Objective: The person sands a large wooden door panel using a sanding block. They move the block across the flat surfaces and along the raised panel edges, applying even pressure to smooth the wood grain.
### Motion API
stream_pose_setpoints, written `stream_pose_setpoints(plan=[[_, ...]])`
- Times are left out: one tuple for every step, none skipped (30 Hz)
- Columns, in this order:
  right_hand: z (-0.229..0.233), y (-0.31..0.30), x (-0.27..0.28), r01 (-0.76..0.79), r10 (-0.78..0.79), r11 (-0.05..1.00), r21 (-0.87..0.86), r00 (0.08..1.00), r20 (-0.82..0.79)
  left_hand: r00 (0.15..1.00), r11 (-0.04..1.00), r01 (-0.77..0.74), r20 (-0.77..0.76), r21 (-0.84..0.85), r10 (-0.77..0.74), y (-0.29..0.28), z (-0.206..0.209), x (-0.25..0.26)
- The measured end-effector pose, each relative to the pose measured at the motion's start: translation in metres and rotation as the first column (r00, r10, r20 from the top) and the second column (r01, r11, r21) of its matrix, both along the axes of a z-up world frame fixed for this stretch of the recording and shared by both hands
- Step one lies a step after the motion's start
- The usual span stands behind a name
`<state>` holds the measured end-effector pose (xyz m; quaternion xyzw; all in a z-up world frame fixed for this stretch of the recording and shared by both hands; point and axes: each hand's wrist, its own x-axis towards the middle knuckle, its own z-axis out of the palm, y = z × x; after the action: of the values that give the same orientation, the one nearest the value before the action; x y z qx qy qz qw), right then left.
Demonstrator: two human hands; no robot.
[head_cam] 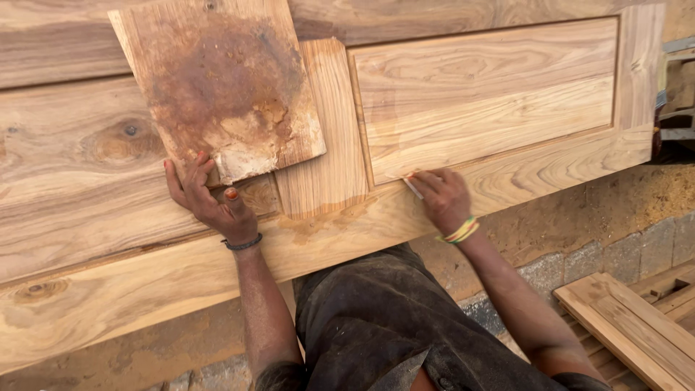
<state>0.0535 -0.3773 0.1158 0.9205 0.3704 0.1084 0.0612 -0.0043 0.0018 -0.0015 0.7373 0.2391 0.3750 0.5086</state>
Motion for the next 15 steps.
stream_pose_setpoints(plan=[[0.005, -0.011, 0.008, 0.021, -0.021, 0.999, -0.051, 1.000, -0.011, 1.000, 1.000, 0.002, -0.002, -0.001, -0.002, 0.000, 0.001, 0.001], [0.010, -0.019, 0.015, 0.044, -0.047, 0.994, -0.103, 0.999, -0.025, 1.000, 1.000, 0.004, 0.007, -0.004, -0.004, 0.000, 0.001, 0.002], [0.013, -0.024, 0.026, 0.092, -0.095, 0.993, -0.069, 0.995, -0.033, 1.000, 1.000, 0.006, 0.016, -0.007, -0.006, 0.001, 0.001, 0.003], [0.016, -0.028, 0.038, 0.141, -0.142, 0.989, -0.037, 0.988, -0.052, 1.000, 1.000, 0.009, 0.015, -0.012, -0.009, 0.000, 0.000, 0.001], [0.019, -0.028, 0.048, 0.190, -0.190, 0.982, -0.006, 0.979, -0.071, 1.000, 1.000, 0.011, 0.010, -0.010, -0.011, -0.002, 0.000, 0.000], [0.017, -0.022, 0.056, 0.220, -0.217, 0.975, 0.034, 0.973, -0.073, 1.000, 1.000, 0.011, 0.007, -0.003, -0.011, -0.001, -0.001, 0.000], [0.013, -0.011, 0.063, 0.250, -0.244, 0.965, 0.074, 0.967, -0.075, 1.000, 1.000, 0.011, 0.003, 0.004, -0.011, 0.000, -0.001, 0.000], [0.008, 0.001, 0.065, 0.283, -0.275, 0.952, 0.118, 0.958, -0.078, 1.000, 1.000, 0.010, 0.002, 0.008, -0.010, 0.001, -0.001, 0.000], [0.001, 0.014, 0.061, 0.310, -0.303, 0.942, 0.126, 0.950, -0.069, 1.000, 1.000, 0.009, 0.000, 0.012, -0.009, 0.001, -0.002, 0.000], [-0.007, 0.028, 0.055, 0.332, -0.326, 0.935, 0.129, 0.943, -0.061, 1.000, 1.000, 0.003, -0.004, 0.012, -0.003, 0.000, -0.003, 0.000], [-0.012, 0.037, 0.050, 0.353, -0.349, 0.926, 0.132, 0.935, -0.054, 1.000, 1.000, -0.003, 0.009, 0.007, 0.003, -0.001, -0.006, 0.003], [-0.015, 0.042, 0.041, 0.369, -0.357, 0.921, 0.122, 0.928, -0.112, 1.000, 1.000, -0.009, 0.010, 0.005, 0.009, 0.000, -0.009, 0.004], [-0.017, 0.047, 0.033, 0.384, -0.363, 0.917, 0.110, 0.916, -0.169, 1.000, 1.000, -0.014, 0.011, 0.002, 0.014, -0.001, -0.011, 0.002], [-0.020, 0.051, 0.026, 0.404, -0.376, 0.908, 0.106, 0.901, -0.217, 1.000, 1.000, -0.015, 0.001, 0.022, 0.015, 0.001, -0.012, 0.001], [-0.023, 0.056, 0.017, 0.373, -0.347, 0.920, 0.119, 0.918, -0.194, 1.000, 0.999, -0.016, -0.008, 0.041, 0.017, 0.003, -0.012, 0.000]])
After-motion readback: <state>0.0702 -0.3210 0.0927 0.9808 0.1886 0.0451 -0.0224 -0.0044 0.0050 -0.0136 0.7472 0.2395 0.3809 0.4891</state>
